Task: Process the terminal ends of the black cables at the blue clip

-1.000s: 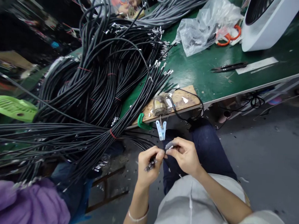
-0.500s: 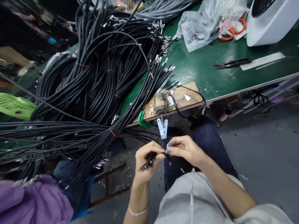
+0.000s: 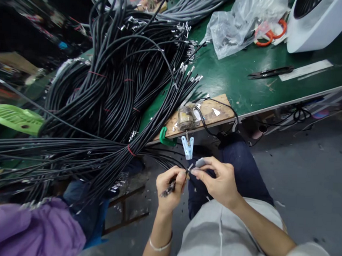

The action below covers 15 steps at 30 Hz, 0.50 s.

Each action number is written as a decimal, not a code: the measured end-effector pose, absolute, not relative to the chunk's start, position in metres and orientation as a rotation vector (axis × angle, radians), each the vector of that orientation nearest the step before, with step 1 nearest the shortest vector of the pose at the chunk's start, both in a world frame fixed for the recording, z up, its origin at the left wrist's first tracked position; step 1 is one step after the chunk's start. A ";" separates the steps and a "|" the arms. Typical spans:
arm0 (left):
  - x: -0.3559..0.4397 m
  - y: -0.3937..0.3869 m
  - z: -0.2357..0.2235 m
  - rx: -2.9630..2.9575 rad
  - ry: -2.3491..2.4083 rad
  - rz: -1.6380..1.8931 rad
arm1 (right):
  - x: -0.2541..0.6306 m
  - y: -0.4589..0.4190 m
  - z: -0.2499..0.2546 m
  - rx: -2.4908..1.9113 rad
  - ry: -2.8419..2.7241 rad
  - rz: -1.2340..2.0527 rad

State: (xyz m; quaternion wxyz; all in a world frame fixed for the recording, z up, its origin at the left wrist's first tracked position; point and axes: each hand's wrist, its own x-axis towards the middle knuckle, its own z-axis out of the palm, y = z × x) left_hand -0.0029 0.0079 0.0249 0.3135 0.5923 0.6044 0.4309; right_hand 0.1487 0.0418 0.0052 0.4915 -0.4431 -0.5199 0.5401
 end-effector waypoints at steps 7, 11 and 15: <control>-0.006 0.009 0.022 1.560 1.559 1.135 | 0.155 0.049 0.011 -1.014 -1.471 1.335; -0.013 0.012 0.021 1.626 1.390 1.104 | 0.149 0.053 0.006 -0.852 -1.324 1.649; -0.013 0.014 0.018 1.682 1.302 1.169 | 0.149 0.067 -0.005 -0.675 -1.069 2.254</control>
